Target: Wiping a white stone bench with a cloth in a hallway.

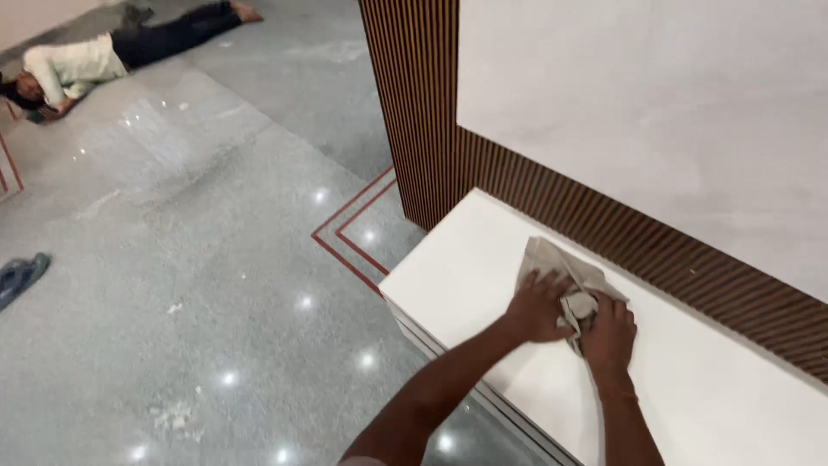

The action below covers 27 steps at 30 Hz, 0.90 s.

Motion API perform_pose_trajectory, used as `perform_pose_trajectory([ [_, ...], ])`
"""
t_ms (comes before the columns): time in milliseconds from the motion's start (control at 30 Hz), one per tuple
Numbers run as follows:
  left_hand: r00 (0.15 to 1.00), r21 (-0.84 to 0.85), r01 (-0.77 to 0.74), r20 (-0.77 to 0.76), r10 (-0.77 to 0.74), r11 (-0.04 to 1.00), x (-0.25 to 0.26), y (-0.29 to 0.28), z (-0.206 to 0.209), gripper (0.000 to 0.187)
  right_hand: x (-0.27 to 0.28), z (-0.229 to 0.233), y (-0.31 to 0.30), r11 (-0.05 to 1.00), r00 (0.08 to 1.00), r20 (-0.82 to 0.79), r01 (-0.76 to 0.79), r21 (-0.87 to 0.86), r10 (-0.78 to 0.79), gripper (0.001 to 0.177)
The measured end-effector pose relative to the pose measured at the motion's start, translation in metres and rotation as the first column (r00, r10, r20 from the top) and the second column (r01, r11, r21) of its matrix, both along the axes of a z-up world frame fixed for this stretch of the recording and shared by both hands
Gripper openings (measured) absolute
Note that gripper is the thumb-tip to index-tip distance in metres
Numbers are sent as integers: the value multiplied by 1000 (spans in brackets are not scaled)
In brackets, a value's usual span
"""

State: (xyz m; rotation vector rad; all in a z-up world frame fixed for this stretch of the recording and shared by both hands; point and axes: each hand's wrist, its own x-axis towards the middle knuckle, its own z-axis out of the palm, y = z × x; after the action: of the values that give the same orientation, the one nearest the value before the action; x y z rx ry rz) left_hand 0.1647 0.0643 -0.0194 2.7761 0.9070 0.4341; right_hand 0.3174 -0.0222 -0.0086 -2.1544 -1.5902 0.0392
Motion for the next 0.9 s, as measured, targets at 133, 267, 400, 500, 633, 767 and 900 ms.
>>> perform_pose_trajectory([
  [133,998,-87,-25,-58,20,996,50,-24,10,84,67,-1,-28,996,994,88,53,71,-60,61],
  [267,999,-4,-18,46,18,1000,139,-72,-8,93,146,-21,-97,997,993,112,15,77,-24,49],
  [400,994,14,110,3,-110,994,226,-162,-2,82,223,-13,-186,973,953,199,231,5,-227,52],
  [500,978,-38,198,-57,-200,979,219,-231,-1,63,203,-16,-240,968,953,192,246,-54,-232,52],
  [633,947,1,321,10,-321,947,173,-288,-20,53,158,-16,-298,970,978,146,173,-173,-149,50],
  [767,969,15,247,-18,-247,969,82,-291,-3,62,94,-6,-309,962,992,97,102,-252,-79,51],
  [900,992,-79,24,-124,-33,997,4,-256,19,86,28,30,-271,960,974,140,-139,-243,176,64],
])
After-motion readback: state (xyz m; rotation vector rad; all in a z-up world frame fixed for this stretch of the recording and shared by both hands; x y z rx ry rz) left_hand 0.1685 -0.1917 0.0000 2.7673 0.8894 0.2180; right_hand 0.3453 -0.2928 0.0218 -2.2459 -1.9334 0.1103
